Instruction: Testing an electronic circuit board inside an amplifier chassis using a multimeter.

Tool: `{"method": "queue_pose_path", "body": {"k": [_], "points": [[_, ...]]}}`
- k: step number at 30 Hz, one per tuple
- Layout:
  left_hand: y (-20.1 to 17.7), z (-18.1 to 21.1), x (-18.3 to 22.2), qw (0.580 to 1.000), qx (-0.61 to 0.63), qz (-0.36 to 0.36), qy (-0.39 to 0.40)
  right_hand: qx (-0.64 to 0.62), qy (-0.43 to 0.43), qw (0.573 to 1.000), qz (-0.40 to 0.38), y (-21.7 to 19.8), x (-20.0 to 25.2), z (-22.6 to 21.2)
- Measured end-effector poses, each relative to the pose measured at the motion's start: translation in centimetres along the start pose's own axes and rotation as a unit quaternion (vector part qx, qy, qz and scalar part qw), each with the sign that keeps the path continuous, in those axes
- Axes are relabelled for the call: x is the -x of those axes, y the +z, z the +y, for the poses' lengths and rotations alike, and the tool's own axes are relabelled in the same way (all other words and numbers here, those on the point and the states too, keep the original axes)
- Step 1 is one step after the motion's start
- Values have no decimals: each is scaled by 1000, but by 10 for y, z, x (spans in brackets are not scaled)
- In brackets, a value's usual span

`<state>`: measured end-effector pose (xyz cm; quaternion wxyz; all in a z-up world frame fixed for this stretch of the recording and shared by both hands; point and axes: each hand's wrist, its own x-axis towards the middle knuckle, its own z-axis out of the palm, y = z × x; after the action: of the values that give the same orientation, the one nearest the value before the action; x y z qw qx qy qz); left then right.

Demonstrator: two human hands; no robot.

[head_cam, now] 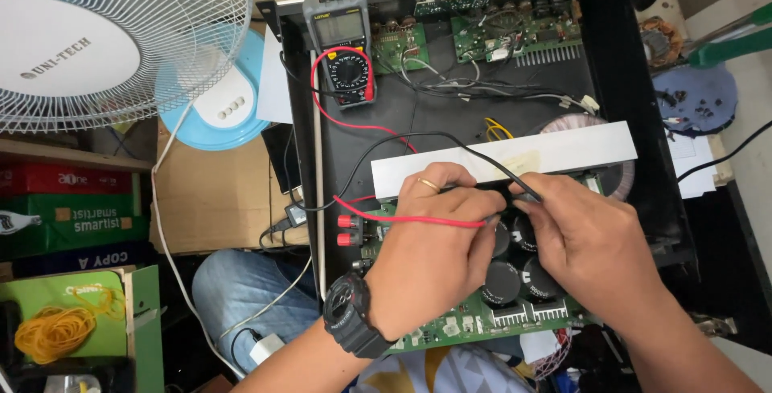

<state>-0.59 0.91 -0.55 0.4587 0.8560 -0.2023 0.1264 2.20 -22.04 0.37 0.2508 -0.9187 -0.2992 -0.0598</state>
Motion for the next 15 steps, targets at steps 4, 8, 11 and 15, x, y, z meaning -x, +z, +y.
{"method": "queue_pose_path", "body": {"k": [4,8,11,15], "points": [[0,3,-4,1000,3,12,-11,4,0,1000,4,2,1,2],[-1,4,-6,1000,7,9,-13,-1,-8,1000,3,0,0,1],[0,3,-4,1000,5,11,-4,-4,-4,1000,1,0,0,0],[1,3,-5,1000,5,8,-5,1,-7,1000,2,1,-1,1]]}}
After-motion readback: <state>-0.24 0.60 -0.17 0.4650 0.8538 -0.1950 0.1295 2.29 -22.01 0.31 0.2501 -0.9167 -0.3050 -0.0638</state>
